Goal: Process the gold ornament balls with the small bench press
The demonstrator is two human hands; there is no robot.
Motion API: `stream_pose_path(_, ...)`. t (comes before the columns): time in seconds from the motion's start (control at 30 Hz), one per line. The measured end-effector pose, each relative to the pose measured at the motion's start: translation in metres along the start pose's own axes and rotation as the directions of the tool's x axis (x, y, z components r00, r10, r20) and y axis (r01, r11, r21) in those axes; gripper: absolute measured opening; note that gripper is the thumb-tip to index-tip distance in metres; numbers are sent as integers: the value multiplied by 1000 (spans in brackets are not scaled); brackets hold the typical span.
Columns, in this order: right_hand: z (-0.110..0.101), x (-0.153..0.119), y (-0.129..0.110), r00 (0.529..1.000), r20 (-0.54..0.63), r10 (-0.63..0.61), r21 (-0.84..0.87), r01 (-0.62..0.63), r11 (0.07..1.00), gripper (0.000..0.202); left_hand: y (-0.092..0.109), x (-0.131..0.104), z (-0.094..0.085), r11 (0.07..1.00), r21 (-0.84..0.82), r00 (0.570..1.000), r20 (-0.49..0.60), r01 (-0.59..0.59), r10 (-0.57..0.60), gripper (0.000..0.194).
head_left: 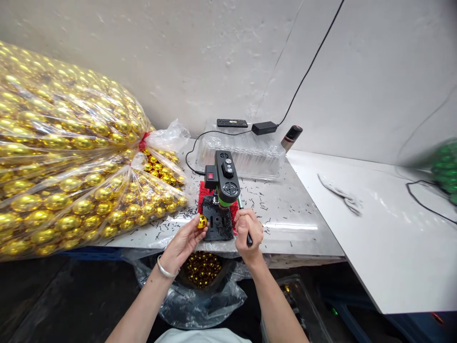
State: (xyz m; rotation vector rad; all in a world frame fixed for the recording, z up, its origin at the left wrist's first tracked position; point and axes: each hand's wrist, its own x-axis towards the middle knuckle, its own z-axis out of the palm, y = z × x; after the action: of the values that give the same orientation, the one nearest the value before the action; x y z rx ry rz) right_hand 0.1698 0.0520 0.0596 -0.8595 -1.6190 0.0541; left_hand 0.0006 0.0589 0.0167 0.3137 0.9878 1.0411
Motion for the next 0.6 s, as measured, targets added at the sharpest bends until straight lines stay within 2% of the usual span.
stream_pose_path(0.13, 0, 1, 0, 1000, 0, -13, 6, 13, 1000, 27, 2, 9, 0, 993, 93, 994, 88, -73, 65, 26)
stream_pose_path(0.3, -2, 11, -7, 999, -20, 39, 50, -38, 998, 29, 7, 18, -5, 990, 43, 990, 38, -137, 135, 48)
stream_pose_path(0.5, -3, 26, -15, 994, -34, 108, 66, -106, 992, 32, 1, 27, 6, 934, 273, 969, -30, -229, 246, 54)
stream_pose_path(0.6, -3, 26, -16, 992, -38, 119, 63, -117, 991, 32, -8, 33, 14, 862, 409, 947, 21, -299, 319, 51)
